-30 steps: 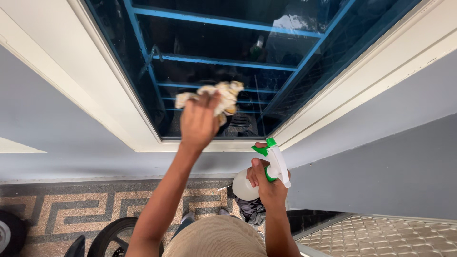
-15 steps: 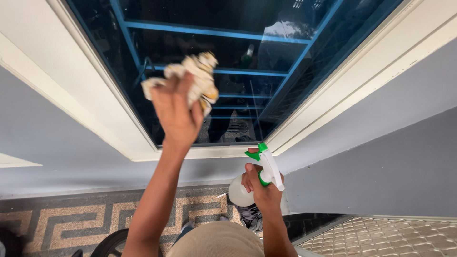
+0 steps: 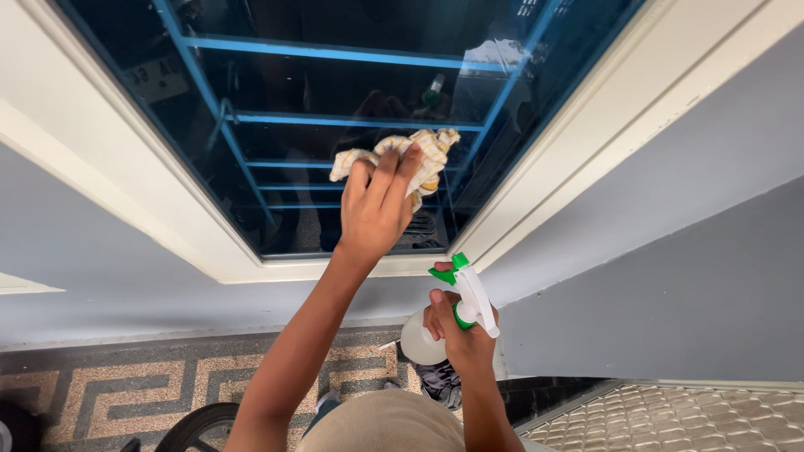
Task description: The person cleans a window pane by hand with a cloth while holding a spray bottle in the other hand.
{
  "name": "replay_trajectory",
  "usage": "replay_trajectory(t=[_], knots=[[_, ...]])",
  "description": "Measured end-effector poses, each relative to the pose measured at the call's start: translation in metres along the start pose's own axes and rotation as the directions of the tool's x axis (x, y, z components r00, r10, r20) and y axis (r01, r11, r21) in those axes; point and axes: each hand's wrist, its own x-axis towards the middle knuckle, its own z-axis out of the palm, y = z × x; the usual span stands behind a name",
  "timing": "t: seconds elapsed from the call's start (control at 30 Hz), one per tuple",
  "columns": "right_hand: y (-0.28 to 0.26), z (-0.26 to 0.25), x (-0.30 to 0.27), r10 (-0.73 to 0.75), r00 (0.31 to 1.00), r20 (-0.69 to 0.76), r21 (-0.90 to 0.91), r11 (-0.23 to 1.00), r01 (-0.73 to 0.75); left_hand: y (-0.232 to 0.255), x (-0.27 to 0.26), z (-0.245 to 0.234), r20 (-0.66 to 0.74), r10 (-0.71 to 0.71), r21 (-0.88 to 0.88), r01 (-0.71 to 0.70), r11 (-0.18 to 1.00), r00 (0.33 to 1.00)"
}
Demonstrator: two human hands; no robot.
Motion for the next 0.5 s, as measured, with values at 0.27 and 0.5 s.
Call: replay_trajectory(t=[0.27, 0.5], knots=[[-0.007, -0.046, 0.0, 0.021, 0.997, -0.072, -0.013, 1.0, -0.022, 0.042, 0.0, 0.054, -0.03, 0.013, -0.078, -0.015, 0.997, 0.999], [-0.006, -0.088, -0.002, -0.006, 0.998, -0.068, -0.006, 1.0, 0.006, 0.075, -0.051, 0.098, -0.001, -0.026, -0.107, 0.025, 0.994, 1.0]])
